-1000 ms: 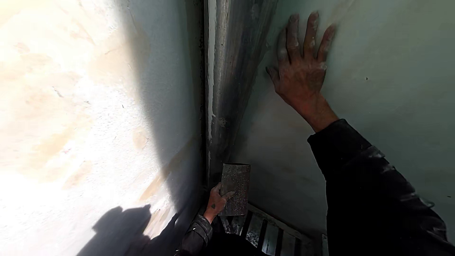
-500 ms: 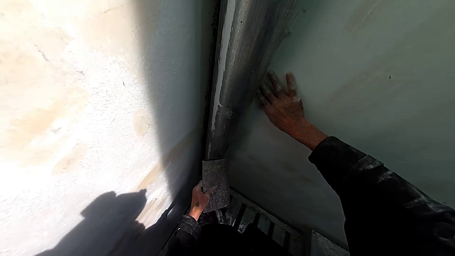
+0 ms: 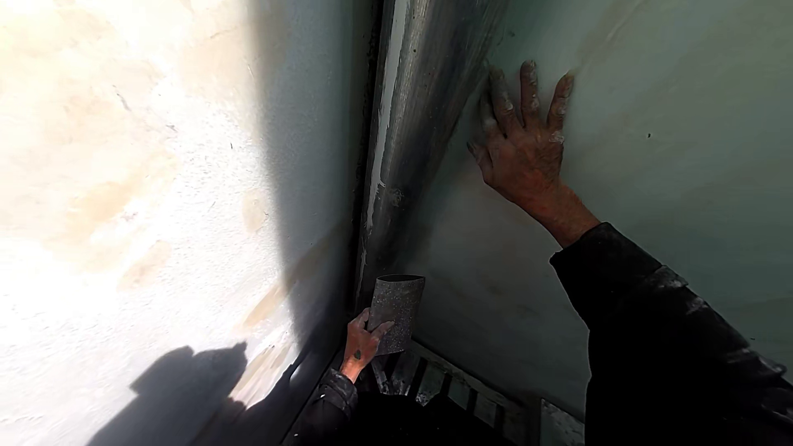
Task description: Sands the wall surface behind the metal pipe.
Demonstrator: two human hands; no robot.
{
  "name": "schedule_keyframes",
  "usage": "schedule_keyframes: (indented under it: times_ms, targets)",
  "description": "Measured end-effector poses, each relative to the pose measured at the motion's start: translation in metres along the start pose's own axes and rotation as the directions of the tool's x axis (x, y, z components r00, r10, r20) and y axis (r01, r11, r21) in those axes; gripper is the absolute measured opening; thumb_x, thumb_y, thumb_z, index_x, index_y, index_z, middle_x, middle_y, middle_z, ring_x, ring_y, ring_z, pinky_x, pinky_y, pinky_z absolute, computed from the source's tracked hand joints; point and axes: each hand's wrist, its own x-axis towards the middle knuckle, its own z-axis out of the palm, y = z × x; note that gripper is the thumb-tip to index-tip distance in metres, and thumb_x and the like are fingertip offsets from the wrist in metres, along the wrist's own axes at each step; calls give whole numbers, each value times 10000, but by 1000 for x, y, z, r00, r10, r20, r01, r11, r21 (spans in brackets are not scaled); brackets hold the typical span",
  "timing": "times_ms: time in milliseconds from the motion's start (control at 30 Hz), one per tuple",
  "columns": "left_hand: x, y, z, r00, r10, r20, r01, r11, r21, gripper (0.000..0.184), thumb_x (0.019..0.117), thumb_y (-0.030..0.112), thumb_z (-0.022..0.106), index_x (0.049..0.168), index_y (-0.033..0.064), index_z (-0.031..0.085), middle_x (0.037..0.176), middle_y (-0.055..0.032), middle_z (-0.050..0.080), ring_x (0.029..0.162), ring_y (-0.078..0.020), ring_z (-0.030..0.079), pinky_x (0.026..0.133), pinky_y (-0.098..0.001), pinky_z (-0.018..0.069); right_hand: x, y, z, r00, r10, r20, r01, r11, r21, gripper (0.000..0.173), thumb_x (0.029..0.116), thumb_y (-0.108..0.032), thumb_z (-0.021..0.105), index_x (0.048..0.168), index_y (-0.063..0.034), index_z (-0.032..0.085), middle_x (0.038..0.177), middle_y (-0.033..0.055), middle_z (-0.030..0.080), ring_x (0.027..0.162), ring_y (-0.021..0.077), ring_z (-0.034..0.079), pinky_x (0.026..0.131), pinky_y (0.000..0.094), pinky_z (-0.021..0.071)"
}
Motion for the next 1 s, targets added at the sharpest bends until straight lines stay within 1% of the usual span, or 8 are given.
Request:
schedule_keyframes:
  times_ms: [100, 167, 200, 367, 500, 600, 767, 1000]
  targets:
    - [21, 43, 20, 985, 154, 72, -152, 988, -31, 306, 816, 151, 809, 1057, -13, 717, 949, -56, 761, 877, -35, 719, 853, -216, 582, -39, -35, -23, 991, 25, 134, -82, 896, 436, 515, 1073, -405, 435, 1348, -21, 639, 1538, 173, 498, 1470, 375, 405, 1219, 605, 258]
    - [44, 82, 35, 957, 271, 99, -264, 961, -80, 288, 823, 138, 801, 1037, -33, 712, 932, -70, 753, 868, -42, 713, 841, -218, 578, -65, -49, -34, 966, -48, 255, -109, 818, 564, 560, 1029, -498, 490, 1340, -65, 660, 1304, 137, 685, 1146, 303, 688, 938, 510, 565]
    - [57, 102, 41, 942, 317, 113, -305, 946, -113, 285, 829, 130, 798, 1040, -41, 711, 937, -76, 753, 877, -46, 715, 850, -222, 581, -75, -52, -36, 953, -74, 294, -113, 813, 571, 606, 990, -555, 534, 1336, -74, 666, 1198, 129, 725, 988, 291, 731, 787, 492, 601]
    - [111, 177, 74, 872, 489, -29, -489, 867, -97, 346, 819, 136, 830, 1105, -5, 695, 935, -94, 738, 838, -111, 717, 790, -283, 595, -71, -24, -59, 961, 122, 249, -190, 943, 273, 644, 910, -560, 665, 1237, -5, 668, 1009, 212, 715, 723, 394, 693, 533, 536, 506]
    - [129, 195, 109, 535, 816, -219, -739, 578, 346, 651, 886, 250, 729, 1406, -81, 516, 1467, -280, 498, 1395, -371, 475, 1157, -465, 400, -33, 4, -59, 978, 169, 126, -190, 965, 179, 612, 967, -481, 628, 1363, -17, 584, 986, 247, 715, 672, 433, 676, 526, 560, 488]
    - [147, 208, 124, 366, 916, -167, -819, 402, 410, 743, 914, 416, 685, 1409, -101, 487, 1558, -330, 372, 1499, -434, 314, 1231, -502, 290, -9, 12, -41, 987, 141, 71, -148, 984, 101, 531, 999, -443, 581, 1363, -59, 617, 961, 241, 710, 675, 434, 670, 532, 551, 470]
    - [198, 226, 139, 370, 913, -170, -788, 406, 463, 1116, 851, 741, 549, 1494, -147, 345, 1579, -356, 312, 1502, -441, 306, 1226, -493, 278, 6, 0, -18, 991, 131, -30, -131, 991, 9, 381, 997, -292, 578, 1314, -117, 694, 983, 220, 682, 615, 367, 635, 476, 469, 434]
    - [220, 207, 156, 324, 928, -182, -769, 370, 521, 1147, 800, 802, 510, 1484, -113, 403, 1547, -337, 388, 1486, -438, 334, 1236, -519, 213, -12, -8, -25, 986, 131, 99, -137, 989, 60, 419, 1040, -220, 558, 1443, -112, 592, 1049, 208, 544, 569, 283, 539, 414, 386, 375]
